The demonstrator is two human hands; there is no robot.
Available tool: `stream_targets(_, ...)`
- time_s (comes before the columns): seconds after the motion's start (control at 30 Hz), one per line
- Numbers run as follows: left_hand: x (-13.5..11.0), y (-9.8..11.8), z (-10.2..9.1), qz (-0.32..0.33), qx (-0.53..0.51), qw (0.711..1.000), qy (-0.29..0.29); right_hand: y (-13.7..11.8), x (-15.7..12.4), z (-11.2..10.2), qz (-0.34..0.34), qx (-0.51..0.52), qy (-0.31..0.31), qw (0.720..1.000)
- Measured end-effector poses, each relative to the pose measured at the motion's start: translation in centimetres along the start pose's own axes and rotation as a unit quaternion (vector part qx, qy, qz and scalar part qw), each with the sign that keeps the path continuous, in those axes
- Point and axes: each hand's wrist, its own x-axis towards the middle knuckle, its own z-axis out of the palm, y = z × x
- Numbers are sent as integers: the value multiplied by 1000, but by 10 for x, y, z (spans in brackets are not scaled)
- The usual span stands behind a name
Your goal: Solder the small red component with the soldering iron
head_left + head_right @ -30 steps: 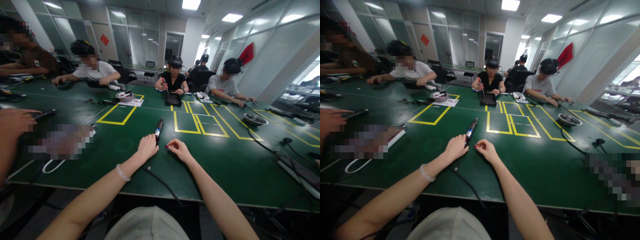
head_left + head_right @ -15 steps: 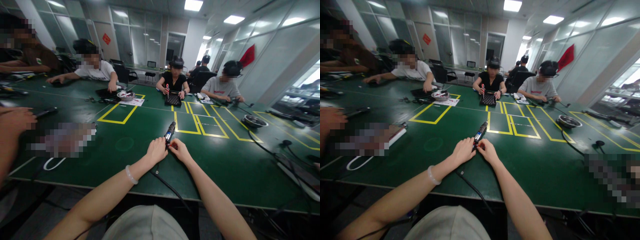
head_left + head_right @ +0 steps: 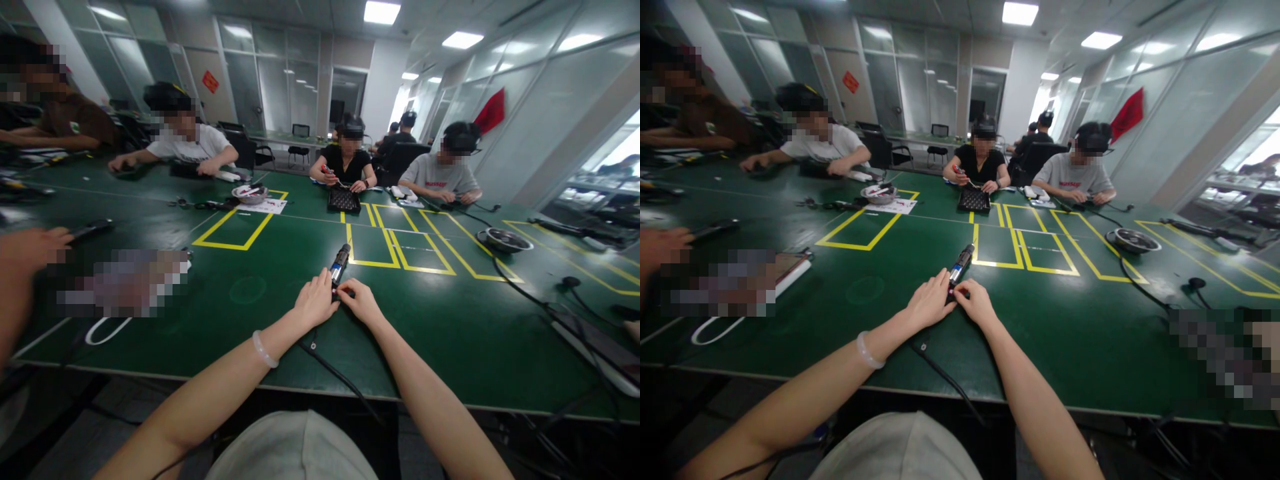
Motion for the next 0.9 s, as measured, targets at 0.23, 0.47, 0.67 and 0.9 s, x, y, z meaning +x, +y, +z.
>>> stream_targets(0.23,14,10,0,-39,15,999,-5,-8,-2,-5,-1,3,27,1000)
stream_targets(0.47,12,7,1,-51,5,999,3,-9,-1,-4,-2,14,34,999)
stream_targets(0.67,8,5,-6,-64,-3,998,5,-7,0,-7,4,18,44,999)
stream_targets(0.9,9,0,-8,-59,4,998,10,-6,0,-10,0,37,51,998)
